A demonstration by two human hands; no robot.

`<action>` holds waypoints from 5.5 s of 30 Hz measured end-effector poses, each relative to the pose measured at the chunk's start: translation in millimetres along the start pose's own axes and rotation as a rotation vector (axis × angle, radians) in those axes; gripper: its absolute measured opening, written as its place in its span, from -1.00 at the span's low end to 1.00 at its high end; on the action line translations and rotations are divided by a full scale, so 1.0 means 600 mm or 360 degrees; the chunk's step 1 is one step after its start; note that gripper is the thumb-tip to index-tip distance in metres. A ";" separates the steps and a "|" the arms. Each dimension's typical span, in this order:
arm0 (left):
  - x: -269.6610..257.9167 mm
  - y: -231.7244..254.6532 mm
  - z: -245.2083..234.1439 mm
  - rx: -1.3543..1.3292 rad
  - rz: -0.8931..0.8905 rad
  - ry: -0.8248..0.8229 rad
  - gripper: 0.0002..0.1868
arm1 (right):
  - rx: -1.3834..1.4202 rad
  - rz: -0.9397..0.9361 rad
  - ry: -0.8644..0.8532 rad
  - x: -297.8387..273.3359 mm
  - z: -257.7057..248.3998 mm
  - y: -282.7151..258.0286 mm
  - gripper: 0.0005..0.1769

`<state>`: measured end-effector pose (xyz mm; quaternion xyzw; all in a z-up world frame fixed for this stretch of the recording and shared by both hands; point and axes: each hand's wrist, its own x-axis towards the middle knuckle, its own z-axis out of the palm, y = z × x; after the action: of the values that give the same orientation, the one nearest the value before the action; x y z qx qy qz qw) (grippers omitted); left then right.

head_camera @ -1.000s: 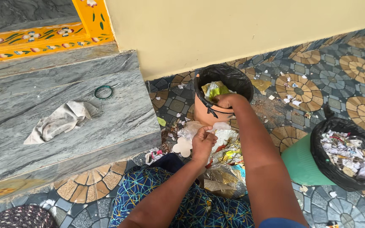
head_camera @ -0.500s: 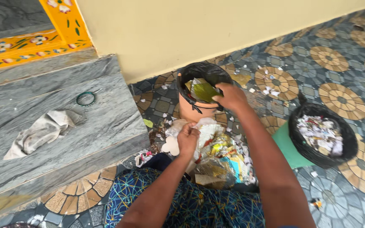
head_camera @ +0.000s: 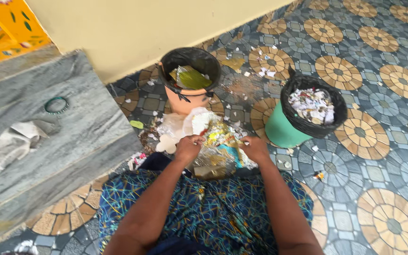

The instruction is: The person sits on the floor and separates pieces of shiny, metallic, and plastic waste by hand. They place selected pieces into a nearby bucket while discarding others into a second container.

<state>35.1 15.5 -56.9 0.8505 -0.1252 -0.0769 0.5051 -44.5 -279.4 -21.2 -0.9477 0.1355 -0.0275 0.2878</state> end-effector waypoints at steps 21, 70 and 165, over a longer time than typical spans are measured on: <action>-0.079 0.035 0.063 0.1265 0.0473 -0.0344 0.04 | -0.0078 -0.0101 -0.0079 0.012 0.034 0.021 -0.61; 0.077 -0.082 0.054 -0.1736 -0.0428 0.0276 -0.62 | 0.1559 0.0621 0.1289 0.094 0.048 0.028 -0.71; 0.071 -0.054 0.017 -0.1265 -0.0124 0.0551 -0.68 | 0.1867 -0.0171 -0.0129 0.028 -0.037 -0.016 -0.53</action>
<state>77.5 9.2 -90.6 0.5944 0.0328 0.0058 0.8035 -29.1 -288.3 2.2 -0.6359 0.0384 -0.0761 0.7670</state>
